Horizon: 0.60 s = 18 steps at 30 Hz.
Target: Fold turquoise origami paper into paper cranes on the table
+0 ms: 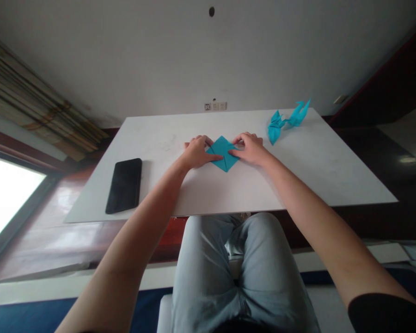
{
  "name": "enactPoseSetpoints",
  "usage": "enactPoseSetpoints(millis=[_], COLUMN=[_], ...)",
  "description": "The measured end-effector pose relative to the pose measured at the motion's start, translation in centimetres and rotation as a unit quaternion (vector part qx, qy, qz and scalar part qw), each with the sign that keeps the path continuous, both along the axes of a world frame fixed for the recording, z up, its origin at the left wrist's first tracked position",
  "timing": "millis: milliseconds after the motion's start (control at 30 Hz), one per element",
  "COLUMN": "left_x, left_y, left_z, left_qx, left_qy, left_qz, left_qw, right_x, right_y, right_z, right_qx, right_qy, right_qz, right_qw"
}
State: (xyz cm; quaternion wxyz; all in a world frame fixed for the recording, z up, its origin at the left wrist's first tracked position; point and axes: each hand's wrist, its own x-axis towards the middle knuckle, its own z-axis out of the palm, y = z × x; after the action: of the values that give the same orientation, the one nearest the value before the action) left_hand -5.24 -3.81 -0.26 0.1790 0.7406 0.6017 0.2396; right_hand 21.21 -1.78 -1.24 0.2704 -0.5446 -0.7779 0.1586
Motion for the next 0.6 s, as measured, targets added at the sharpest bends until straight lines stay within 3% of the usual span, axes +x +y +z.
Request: enactPoseSetpoints(millis=[167,333,433,500,600], left_x=[-0.2,-0.2,0.1,0.4,0.8], left_y=[0.3,0.4,0.0,-0.6,-1.7], left_z=[-0.6,-0.8,0.4,1.7,3.4], left_qx=[0.013,0.008,0.070,0.144,0.198], left_qy=[-0.063,-0.192,-0.222,-0.189,-0.106], left_qz=[-0.044,-0.089,-0.090,-0.084,-0.079], left_qw=[0.997,0.977,0.968,0.968,0.971], right_x=[0.5,0.3,0.3,0.3,0.4], right_y=[0.5,1.1,0.5,-0.5,-2.1], right_z=[-0.5,-0.6,0.8,2.2,4.1], right_qx=[-0.046,-0.058,0.015,0.083,0.151], right_qy=[0.122,0.220,0.192,0.160,0.089], right_qz=[0.038,0.107,0.094,0.084,0.087], right_qw=[0.991,0.968,0.977,0.980,0.981])
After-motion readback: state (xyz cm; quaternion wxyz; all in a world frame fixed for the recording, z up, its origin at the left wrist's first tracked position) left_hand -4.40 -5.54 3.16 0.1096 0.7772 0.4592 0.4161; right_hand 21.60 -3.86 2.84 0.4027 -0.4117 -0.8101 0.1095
